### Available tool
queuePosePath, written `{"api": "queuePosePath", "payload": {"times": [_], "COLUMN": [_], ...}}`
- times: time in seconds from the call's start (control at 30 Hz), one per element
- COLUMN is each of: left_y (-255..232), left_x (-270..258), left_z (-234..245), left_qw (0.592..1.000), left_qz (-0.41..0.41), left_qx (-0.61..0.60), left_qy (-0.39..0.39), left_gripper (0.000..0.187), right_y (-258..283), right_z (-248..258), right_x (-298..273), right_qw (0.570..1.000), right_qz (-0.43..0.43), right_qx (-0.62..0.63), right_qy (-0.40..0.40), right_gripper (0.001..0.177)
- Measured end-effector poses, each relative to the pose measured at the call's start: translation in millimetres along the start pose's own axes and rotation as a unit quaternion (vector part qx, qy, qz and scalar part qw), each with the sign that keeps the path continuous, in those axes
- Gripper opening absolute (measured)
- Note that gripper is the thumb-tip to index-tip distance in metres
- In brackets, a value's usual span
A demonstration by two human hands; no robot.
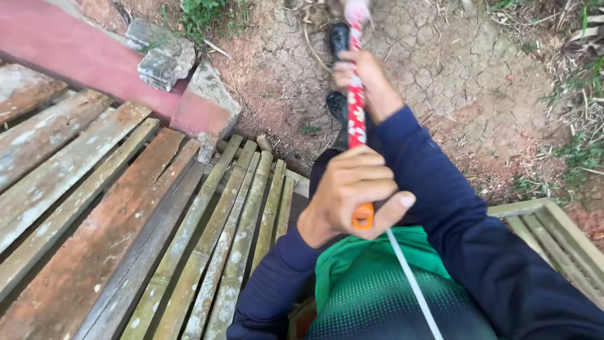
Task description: Sweeping and collecting grass and debris outdoors near a wooden structure.
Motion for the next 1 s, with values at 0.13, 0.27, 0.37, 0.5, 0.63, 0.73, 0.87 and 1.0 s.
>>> {"api": "queuePosePath", "payload": {"times": [0.13,0.27,0.37,0.5,0.63,0.73,0.87,1.0], "left_y": [3,-28,-54,-33,36,111,166,123], "left_x": [35,62,76,87,89,83,99,91], "left_z": [0,12,32,16,-68,-157,-188,-134], "left_qw": [0.993,0.991,0.996,0.995,0.97,0.962,0.953,0.978], "left_qz": [-0.047,-0.064,-0.065,-0.028,0.049,0.107,0.14,0.083], "left_qx": [0.112,0.116,0.057,-0.1,-0.234,-0.252,-0.263,-0.142], "left_qy": [0.012,0.015,-0.004,0.003,0.037,0.005,-0.055,-0.132], "left_gripper": [0.039,0.041,0.04,0.04,0.033,0.035,0.027,0.028], "right_y": [-13,-23,-12,50,136,206,260,205], "right_z": [-143,-201,-191,-95,92,163,221,86], "right_x": [1,-29,-73,-140,-191,-207,-147,-86], "right_qw": [0.994,0.99,0.991,0.981,0.928,0.867,0.881,0.924], "right_qz": [-0.023,-0.024,0.035,0.168,0.272,0.303,0.294,0.264], "right_qx": [-0.095,-0.118,-0.108,-0.067,-0.087,-0.121,-0.124,-0.191], "right_qy": [0.059,0.075,0.066,-0.073,-0.241,-0.377,-0.35,-0.198], "right_gripper": [0.02,0.024,0.018,0.009,0.009,0.007,0.011,0.011]}}
Point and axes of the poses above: each hand's wrist, its own x-axis towards the middle knuckle, its own z-axis out of the back of the hand, y = z × x, the point moved 4 cm from there along x, towards the middle knuckle, and after that the axes turned 8 degrees about -y, right-handed, at the moved point
